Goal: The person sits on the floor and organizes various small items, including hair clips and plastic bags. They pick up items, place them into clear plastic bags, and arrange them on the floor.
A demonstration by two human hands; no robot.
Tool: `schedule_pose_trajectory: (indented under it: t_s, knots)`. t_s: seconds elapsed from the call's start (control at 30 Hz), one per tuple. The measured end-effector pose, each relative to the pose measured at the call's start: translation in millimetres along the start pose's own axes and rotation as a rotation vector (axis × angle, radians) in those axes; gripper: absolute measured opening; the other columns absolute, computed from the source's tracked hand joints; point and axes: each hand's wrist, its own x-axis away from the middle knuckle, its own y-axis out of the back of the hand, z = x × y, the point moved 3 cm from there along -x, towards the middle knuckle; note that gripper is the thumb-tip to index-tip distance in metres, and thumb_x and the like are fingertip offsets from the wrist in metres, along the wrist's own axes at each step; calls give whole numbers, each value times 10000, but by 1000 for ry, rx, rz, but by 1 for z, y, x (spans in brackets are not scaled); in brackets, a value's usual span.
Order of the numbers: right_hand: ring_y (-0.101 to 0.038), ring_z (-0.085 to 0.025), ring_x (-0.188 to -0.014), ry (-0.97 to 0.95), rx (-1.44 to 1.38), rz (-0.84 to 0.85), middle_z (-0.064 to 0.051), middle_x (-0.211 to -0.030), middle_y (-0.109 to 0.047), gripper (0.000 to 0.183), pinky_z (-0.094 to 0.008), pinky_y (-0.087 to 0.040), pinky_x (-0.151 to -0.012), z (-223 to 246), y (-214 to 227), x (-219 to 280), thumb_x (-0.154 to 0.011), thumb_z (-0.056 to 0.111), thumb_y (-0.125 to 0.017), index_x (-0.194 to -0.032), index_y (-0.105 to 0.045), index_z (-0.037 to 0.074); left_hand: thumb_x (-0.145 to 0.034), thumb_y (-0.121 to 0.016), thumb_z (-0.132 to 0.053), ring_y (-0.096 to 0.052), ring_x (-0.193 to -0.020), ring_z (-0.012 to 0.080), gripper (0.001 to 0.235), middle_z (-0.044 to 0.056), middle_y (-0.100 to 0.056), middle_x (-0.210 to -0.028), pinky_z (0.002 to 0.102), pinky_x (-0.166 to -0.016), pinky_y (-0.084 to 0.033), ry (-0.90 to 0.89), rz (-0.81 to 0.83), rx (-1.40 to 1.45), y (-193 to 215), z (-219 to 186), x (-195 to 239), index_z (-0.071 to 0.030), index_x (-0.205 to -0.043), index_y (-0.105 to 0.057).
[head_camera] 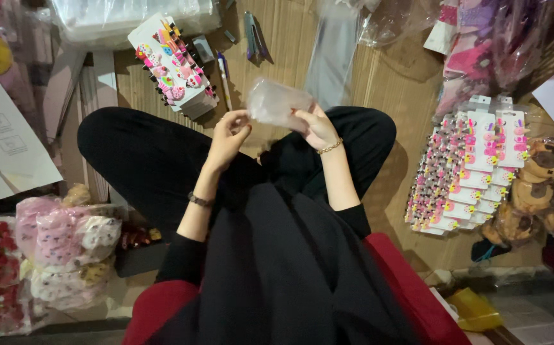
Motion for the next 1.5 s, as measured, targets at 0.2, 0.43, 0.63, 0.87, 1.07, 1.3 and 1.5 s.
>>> schedule_pose_trajectory:
  t_s: [0.2,0.43,0.63,0.87,1.07,1.3,1.5]
  knots:
    - [-768,-219,-890,123,55,56,-77,-1044,-752,389,-362,-671,-722,7,-13,9,-869,-115,-697,-1168,-663,130,-740,-700,90,-510,-1209,358,848,183,-528,-1337,552,-919,-521,-65,315,211,3,-12,23,-147,-1487,-376]
    - [-710,-114,-977,327,295,149,-27,-1203,-663,775,-264,-673,-803,44,-45,66,-910,-165,-655,-1518,-379,228,-746,-684,184,-509,-1259,400,1106,301,-416,-1457,507,-956,-520,78,608,460,-2,-49,67,-269,-1515,-31]
    - [-705,-124,-898,377,387,80,-43,-1057,-759,417,-315,-629,-811,27,-34,68,-845,-130,-730,-1211,-706,68,-754,-712,224,-545,-1316,448,1080,274,-457,-1447,459,-961,-559,71,692,597,5,-58,85,-310,-1469,-103]
    - [-733,-236,-920,860,701,97,-138,-928,-770,215,-379,-599,-838,30,-69,123,-843,-32,-638,-994,-771,47,-788,-731,162,-562,-1281,449,1054,278,-462,-1483,520,-926,-579,103,599,695,15,-52,97,-277,-1556,-158]
    - [-739,-296,-1019,1184,770,365,-168,-1047,-774,164,-357,-564,-911,14,-82,150,-889,227,-806,-925,-820,67,-780,-797,-488,-498,-1308,461,1044,264,-418,-1505,678,-1020,-460,153,525,871,21,-47,106,-146,-1581,-222]
    - [-740,-359,-1008,1328,970,416,-143,-1108,-772,378,-434,-576,-889,13,-94,165,-1034,354,-544,-998,-792,71,-787,-858,-177,-622,-1079,332,814,219,-537,-1273,505,-826,-591,273,309,651,22,-87,116,-2,-1442,-408]
    - [-753,-307,-1005,1342,989,359,-94,-1123,-778,223,-387,-584,-879,15,-90,160,-1025,236,-616,-996,-801,115,-770,-879,-51,-670,-925,294,699,199,-606,-1071,500,-756,-625,191,283,733,18,-66,111,16,-1334,-472]
